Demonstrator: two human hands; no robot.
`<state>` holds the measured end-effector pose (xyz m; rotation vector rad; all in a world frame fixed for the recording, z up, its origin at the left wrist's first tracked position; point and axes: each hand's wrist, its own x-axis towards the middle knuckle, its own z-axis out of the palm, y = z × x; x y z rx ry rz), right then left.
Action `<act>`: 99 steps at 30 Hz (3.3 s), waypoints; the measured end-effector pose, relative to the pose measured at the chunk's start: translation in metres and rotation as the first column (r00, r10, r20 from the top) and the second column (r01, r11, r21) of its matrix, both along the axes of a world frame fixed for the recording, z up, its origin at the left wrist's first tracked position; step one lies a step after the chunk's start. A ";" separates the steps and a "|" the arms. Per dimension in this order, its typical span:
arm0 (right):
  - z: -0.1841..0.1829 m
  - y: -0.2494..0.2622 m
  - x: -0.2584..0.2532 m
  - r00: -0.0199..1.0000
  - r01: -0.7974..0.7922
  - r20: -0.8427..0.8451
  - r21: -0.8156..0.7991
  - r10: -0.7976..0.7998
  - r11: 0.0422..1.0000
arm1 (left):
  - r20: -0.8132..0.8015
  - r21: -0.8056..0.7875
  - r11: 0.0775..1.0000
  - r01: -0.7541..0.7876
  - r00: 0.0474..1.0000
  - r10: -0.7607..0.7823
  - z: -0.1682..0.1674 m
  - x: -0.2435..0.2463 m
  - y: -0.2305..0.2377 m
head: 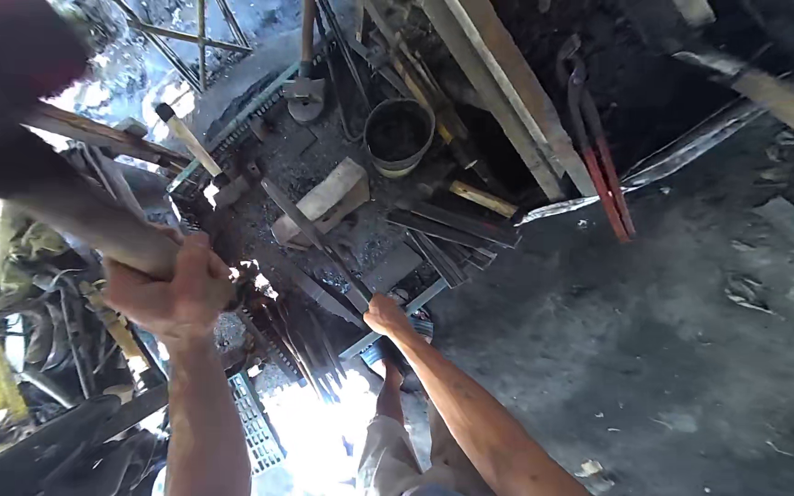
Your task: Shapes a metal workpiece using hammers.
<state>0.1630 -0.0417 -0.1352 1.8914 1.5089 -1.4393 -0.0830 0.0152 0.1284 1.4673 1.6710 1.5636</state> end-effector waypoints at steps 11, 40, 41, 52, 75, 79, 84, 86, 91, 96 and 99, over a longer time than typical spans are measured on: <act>0.001 0.022 -0.003 1.000 -0.021 -0.021 -0.029 0.021 0.999 | -0.385 -0.783 0.564 -0.264 0.917 -0.105 -0.206 0.001 -0.018; -0.027 -0.051 0.024 0.998 0.019 0.067 -0.052 -0.015 0.998 | -0.434 -0.764 0.576 -0.291 0.893 -0.124 -0.215 0.022 -0.027; -0.027 -0.054 0.026 0.998 0.011 0.060 -0.042 -0.009 0.999 | -0.393 -0.814 0.510 -0.279 0.910 -0.129 -0.211 0.020 -0.022; -0.008 -0.019 0.005 1.000 -0.015 0.016 -0.014 0.015 1.000 | -0.043 0.220 0.973 0.068 0.997 -0.060 0.068 0.001 0.039; 0.006 0.027 -0.014 0.999 -0.026 -0.032 -0.029 0.025 0.999 | 0.016 0.241 0.970 0.042 0.999 -0.047 0.020 0.010 0.034; 0.006 0.028 -0.012 1.000 -0.025 -0.014 -0.058 0.025 0.998 | -0.211 -0.040 0.992 -0.122 0.971 0.111 -0.115 0.019 0.009; 0.012 0.038 -0.006 0.995 -0.057 -0.084 -0.045 0.053 0.997 | -0.278 -0.826 0.511 -0.236 0.961 -0.006 -0.203 0.005 0.002; 0.015 0.039 -0.005 0.995 -0.072 -0.068 -0.059 0.068 0.996 | -0.238 -0.743 0.612 -0.270 0.962 0.135 -0.183 0.006 -0.003; 0.011 0.041 0.000 0.994 -0.054 -0.096 -0.006 0.053 0.999 | -0.064 -0.669 0.716 -0.202 0.974 0.215 -0.164 0.013 -0.032; 0.005 0.043 0.006 0.989 -0.058 -0.136 0.050 0.064 0.997 | -0.012 -0.724 0.671 -0.160 0.976 0.219 -0.172 0.033 -0.070; 0.003 0.045 0.013 0.987 -0.089 -0.132 0.060 0.096 0.994 | -0.029 -0.744 0.646 -0.168 0.975 0.220 -0.176 0.037 -0.085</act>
